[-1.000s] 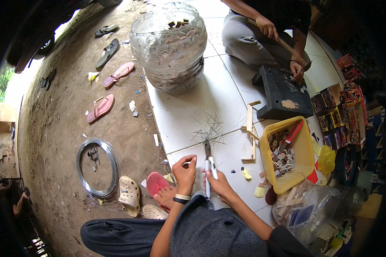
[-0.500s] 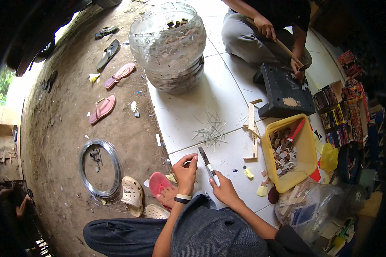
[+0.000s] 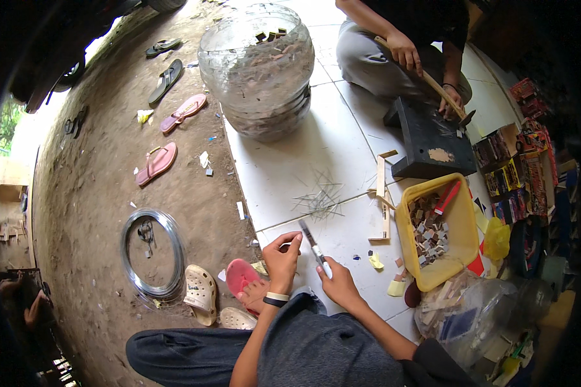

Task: The person sits on the floor and repeatedly cuts short lengths of metal wire using a utility knife. They hold the wire with one hand and score or snap it with the knife, then place the cut pieces on the floor. A co-worker is visible in the background working with wood.

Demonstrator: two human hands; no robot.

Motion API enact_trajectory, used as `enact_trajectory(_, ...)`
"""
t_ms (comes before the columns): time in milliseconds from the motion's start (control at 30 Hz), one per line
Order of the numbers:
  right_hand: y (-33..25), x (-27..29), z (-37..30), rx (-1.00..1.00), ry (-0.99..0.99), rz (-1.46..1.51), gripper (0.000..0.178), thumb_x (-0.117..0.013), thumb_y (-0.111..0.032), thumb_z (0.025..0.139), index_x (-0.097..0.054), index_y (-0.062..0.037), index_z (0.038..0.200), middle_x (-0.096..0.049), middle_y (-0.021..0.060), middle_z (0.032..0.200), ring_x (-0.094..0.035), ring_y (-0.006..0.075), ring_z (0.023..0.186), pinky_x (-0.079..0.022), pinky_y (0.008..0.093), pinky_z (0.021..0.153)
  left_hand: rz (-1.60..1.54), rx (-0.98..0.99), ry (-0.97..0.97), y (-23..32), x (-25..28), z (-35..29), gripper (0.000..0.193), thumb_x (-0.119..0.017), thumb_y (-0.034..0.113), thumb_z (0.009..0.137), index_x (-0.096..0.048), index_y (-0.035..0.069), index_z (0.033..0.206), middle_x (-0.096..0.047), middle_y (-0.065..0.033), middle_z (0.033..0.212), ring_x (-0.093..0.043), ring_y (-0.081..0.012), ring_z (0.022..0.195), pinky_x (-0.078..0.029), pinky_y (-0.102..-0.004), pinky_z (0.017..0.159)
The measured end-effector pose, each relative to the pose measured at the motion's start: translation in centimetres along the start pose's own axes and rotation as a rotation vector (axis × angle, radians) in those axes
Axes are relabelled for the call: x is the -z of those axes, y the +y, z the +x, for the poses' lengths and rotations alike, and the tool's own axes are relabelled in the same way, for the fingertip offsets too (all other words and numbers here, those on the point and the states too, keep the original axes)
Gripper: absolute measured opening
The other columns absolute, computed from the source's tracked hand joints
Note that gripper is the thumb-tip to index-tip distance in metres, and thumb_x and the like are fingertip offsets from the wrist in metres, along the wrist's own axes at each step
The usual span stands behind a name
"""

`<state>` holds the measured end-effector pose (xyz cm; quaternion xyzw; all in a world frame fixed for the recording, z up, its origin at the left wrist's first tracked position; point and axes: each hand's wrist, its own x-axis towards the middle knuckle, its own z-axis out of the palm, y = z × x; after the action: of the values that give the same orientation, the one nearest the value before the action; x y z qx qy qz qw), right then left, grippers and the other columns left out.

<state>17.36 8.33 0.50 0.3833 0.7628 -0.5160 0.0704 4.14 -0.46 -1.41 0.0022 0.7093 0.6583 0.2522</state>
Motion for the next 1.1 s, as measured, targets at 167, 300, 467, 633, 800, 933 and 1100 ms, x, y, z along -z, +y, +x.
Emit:
enact_trajectory(167,-0.2,0.4,1.1,-0.044,0.087,0.062,0.034,-0.060,-0.019,0.099,-0.060,0.0032,0.125,-0.068,0.0313,0.110,-0.064,0.0492,0.107,-0.051,0.0502,0.089,0.061,-0.026,-0.069,-0.7,-1.0,-0.6,0.015,-0.075,0.012,0.092,-0.078,0.000,0.100,-0.073,-0.0010,0.079,-0.056,-0.0032,0.062,-0.044,-0.0209,0.055)
enact_trajectory(300,0.2,0.2,0.4,0.033,0.058,0.068,0.035,-0.060,-0.019,0.099,-0.059,0.0034,0.126,-0.067,0.0315,0.111,-0.064,0.0490,0.108,-0.051,0.0501,0.090,0.060,-0.067,-0.034,-1.0,-0.8,-0.3,0.015,-0.075,0.011,0.093,-0.077,-0.002,0.102,-0.068,0.0019,0.076,-0.053,-0.0029,0.061,-0.040,-0.0194,0.054)
enact_trajectory(467,0.6,-0.1,-0.3,0.106,0.020,0.006,0.036,-0.061,-0.017,0.099,-0.058,0.0028,0.129,-0.067,0.0295,0.114,-0.064,0.0475,0.107,-0.051,0.0485,0.091,0.062,-0.036,0.008,-0.9,-0.1,0.0,0.014,-0.075,0.010,0.092,-0.078,-0.001,0.100,-0.073,-0.0017,0.077,-0.056,-0.0033,0.060,-0.043,-0.0207,0.054)
enact_trajectory(633,1.0,-0.2,-0.2,0.163,0.072,-0.036,0.034,-0.061,-0.015,0.099,-0.058,0.0024,0.127,-0.067,0.0284,0.108,-0.065,0.0460,0.102,-0.051,0.0473,0.087,0.051,-0.067,0.014,-0.9,-0.5,0.0,0.014,-0.076,0.009,0.091,-0.078,-0.002,0.100,-0.071,-0.0008,0.074,-0.054,-0.0033,0.058,-0.041,-0.0208,0.052)
enact_trajectory(800,1.0,-0.2,-0.2,0.152,0.039,-0.006,0.034,-0.061,-0.013,0.098,-0.056,0.0020,0.127,-0.065,0.0288,0.108,-0.063,0.0484,0.103,-0.050,0.0522,0.086,0.022,-0.073,-0.004,-1.0,-0.4,-0.2,0.012,-0.076,0.007,0.092,-0.078,-0.001,0.100,-0.068,0.0010,0.071,-0.054,-0.0041,0.059,-0.041,-0.0205,0.054)
enact_trajectory(933,1.0,-0.1,-0.2,0.155,0.056,-0.024,0.034,-0.062,-0.014,0.098,-0.057,0.0023,0.127,-0.067,0.0290,0.107,-0.065,0.0472,0.101,-0.051,0.0479,0.086,-0.012,-0.116,-0.037,-1.1,-0.2,0.0,0.014,-0.073,0.005,0.093,-0.077,-0.001,0.105,-0.069,-0.0014,0.077,-0.058,-0.0060,0.064,-0.045,-0.0209,0.058)
enact_trajectory(1100,1.2,-0.2,-0.1,0.163,0.103,-0.018,0.033,-0.062,-0.012,0.097,-0.056,0.0023,0.126,-0.066,0.0293,0.109,-0.063,0.0488,0.103,-0.050,0.0510,0.087,-0.067,-0.172,-0.153,-1.0,-0.5,0.1,0.023,-0.067,-0.001,0.093,-0.074,-0.001,0.115,-0.072,-0.0068,0.097,-0.062,-0.0088,0.071,-0.050,-0.0229,0.064)
